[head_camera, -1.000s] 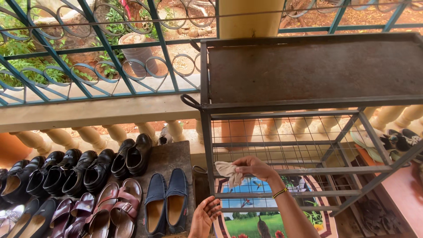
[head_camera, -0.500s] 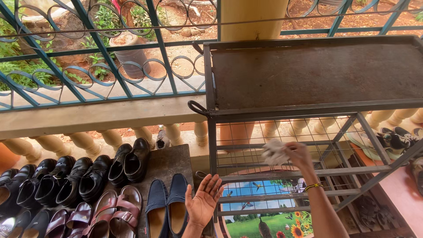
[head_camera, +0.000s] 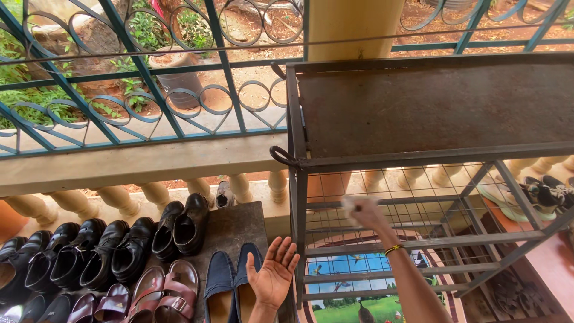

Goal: The person cleans a multi-tiered metal rack and a small wooden table using a cloth, wiping the bars, the flat top surface, and the tabletop.

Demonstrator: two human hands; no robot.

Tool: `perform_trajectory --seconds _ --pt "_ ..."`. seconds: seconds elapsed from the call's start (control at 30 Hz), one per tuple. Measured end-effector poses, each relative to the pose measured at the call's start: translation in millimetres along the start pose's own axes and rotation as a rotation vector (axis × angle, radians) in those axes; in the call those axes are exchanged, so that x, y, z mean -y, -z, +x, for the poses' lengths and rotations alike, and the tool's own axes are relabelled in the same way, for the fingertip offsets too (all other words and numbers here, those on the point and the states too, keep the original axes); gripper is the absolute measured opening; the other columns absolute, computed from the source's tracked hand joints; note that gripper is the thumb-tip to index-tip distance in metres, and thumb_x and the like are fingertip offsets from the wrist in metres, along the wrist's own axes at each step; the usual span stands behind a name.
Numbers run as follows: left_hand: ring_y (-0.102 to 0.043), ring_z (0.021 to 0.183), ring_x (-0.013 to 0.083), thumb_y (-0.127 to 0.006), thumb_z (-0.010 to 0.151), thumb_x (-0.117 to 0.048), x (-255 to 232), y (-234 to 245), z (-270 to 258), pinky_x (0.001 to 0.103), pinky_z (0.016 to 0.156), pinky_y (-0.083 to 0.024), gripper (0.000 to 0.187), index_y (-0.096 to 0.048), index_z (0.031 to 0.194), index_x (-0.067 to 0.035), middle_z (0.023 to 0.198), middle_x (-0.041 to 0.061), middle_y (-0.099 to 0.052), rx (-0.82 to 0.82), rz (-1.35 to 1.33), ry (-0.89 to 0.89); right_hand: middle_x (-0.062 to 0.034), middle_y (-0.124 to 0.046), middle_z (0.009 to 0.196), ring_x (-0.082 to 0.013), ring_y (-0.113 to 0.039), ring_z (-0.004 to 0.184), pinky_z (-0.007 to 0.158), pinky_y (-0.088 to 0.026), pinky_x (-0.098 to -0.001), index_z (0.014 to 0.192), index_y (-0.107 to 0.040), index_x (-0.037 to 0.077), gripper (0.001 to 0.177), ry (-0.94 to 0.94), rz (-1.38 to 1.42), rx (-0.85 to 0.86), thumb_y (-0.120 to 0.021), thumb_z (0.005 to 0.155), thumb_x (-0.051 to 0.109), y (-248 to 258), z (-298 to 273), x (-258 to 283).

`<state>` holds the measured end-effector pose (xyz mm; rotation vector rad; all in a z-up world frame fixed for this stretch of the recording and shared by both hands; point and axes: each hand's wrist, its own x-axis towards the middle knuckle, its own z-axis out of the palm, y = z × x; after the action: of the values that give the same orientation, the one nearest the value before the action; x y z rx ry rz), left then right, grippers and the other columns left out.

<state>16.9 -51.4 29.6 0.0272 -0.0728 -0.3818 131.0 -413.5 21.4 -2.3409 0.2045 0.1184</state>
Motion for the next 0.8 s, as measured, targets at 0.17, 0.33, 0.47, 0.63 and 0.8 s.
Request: perform_trajectory --seconds 0.17,0.33,0.47,0.63,0.8 --pt "-0.055 0.131 0.0378 -0.041 0.097 -0.069 -4.8 4.8 0.5 0.052 0.112 -0.045 0.084 -0.050 0.142 0.002 0.144 0.024 -0.056 -0.033 -0.008 -0.003 -0.0038 -0.077 0.104 -0.0195 -0.068 0.087 0.082 -0.056 -0.0373 0.104 -0.079 0.004 0.029 0.295 0.206 0.527 -0.079 0.082 0.023 -30.3 -23.6 71.2" --pt "-0.056 0.130 0.0400 -0.042 0.094 -0.070 -10.0 30.3 10.1 0.053 0.111 -0.045 0.088 -0.048 0.143 0.002 0.143 0.025 -0.055 -0.013 -0.036 0.017 -0.0083 -0.065 0.125 -0.0238 -0.057 0.117 0.097 -0.046 -0.0406 0.100 -0.079 0.007 0.021 0.597 0.056 0.286 -0.086 0.085 0.018 -57.2 -23.6 71.9" --pt "-0.054 0.131 0.0408 -0.043 0.090 -0.073 -16.3 63.0 16.5 0.057 0.110 -0.045 0.092 -0.047 0.147 0.000 0.148 0.027 -0.054 0.005 -0.030 0.050 -0.0141 -0.071 0.102 -0.0254 -0.063 0.092 0.084 -0.051 -0.0393 0.100 -0.073 0.008 0.020 0.098 -0.011 0.519 -0.079 0.088 0.024 -60.3 -36.5 72.6" --pt "-0.051 0.134 0.0412 -0.041 0.093 -0.073 -24.7 91.7 23.2 0.058 0.112 -0.041 0.092 -0.044 0.145 0.002 0.151 0.028 -0.051 0.035 -0.035 0.103 -0.0031 -0.072 0.094 -0.0125 -0.067 0.082 0.075 -0.058 -0.0316 0.101 -0.070 0.006 0.021 0.031 0.294 0.426 -0.078 0.085 0.018 -36.2 -39.0 46.5" --pt "-0.031 0.150 0.0415 -0.037 0.101 -0.073 -37.8 124.1 32.0 0.059 0.125 -0.024 0.092 -0.028 0.157 0.000 0.161 0.027 -0.031 0.396 -0.119 0.141 -0.0056 -0.075 0.082 -0.0114 -0.065 0.071 0.059 -0.052 -0.0300 0.107 -0.075 0.004 0.025 -0.075 0.232 0.094 -0.077 0.089 0.020 17.8 -37.9 -8.7"
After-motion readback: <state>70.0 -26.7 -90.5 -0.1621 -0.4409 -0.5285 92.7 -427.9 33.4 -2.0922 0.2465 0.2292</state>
